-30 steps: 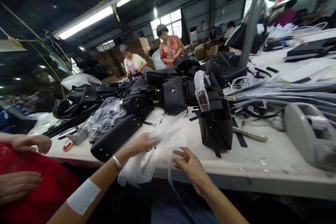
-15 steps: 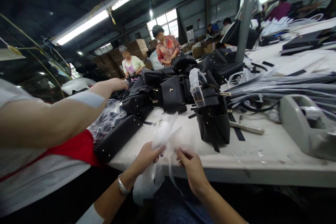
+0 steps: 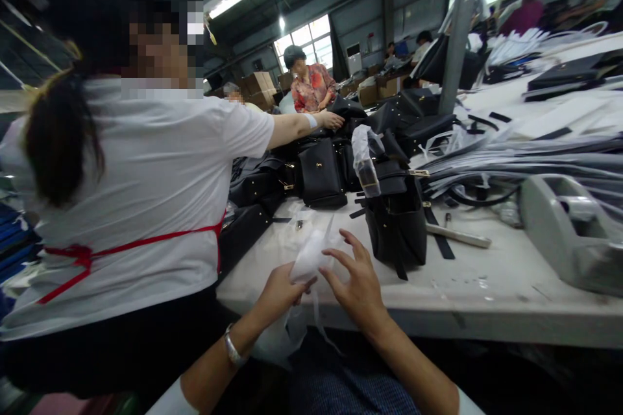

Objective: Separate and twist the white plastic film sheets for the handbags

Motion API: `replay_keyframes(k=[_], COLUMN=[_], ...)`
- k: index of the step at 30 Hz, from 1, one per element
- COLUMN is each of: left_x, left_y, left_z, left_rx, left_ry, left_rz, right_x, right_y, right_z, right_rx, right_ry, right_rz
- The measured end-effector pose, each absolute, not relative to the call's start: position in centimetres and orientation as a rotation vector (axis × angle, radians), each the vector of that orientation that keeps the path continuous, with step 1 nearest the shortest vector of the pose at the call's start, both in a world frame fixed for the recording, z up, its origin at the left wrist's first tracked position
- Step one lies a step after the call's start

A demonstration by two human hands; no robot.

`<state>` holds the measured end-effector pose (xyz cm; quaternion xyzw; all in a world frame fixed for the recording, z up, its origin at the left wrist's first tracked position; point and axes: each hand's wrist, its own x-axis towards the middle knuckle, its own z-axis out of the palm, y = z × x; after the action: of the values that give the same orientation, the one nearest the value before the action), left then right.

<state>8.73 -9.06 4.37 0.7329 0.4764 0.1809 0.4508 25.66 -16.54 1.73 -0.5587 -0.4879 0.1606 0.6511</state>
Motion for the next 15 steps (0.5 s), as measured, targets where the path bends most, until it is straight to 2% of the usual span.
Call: replay_keyframes(k=[3,8,15], left_x=[8.7,8.3,7.7], left_y=[-9.4,-10.0,-10.1], left_z=[4.4,5.0,4.6], left_rx=[1.813,1.821,1.797], left_ry=[1.164,1.121,1.076], left_rz=[0.438,0.402,0.348], right_x=[25.6,26.3,28.0], right_y=[-16.4,-16.7,-16.5], right_z=[1.1,0.5,-0.2], right_rx=[-1.275,-1.259,-1.249], right_ry=[-1.22,-1.077,-0.79], right_rz=[0.266,0.292,0.492])
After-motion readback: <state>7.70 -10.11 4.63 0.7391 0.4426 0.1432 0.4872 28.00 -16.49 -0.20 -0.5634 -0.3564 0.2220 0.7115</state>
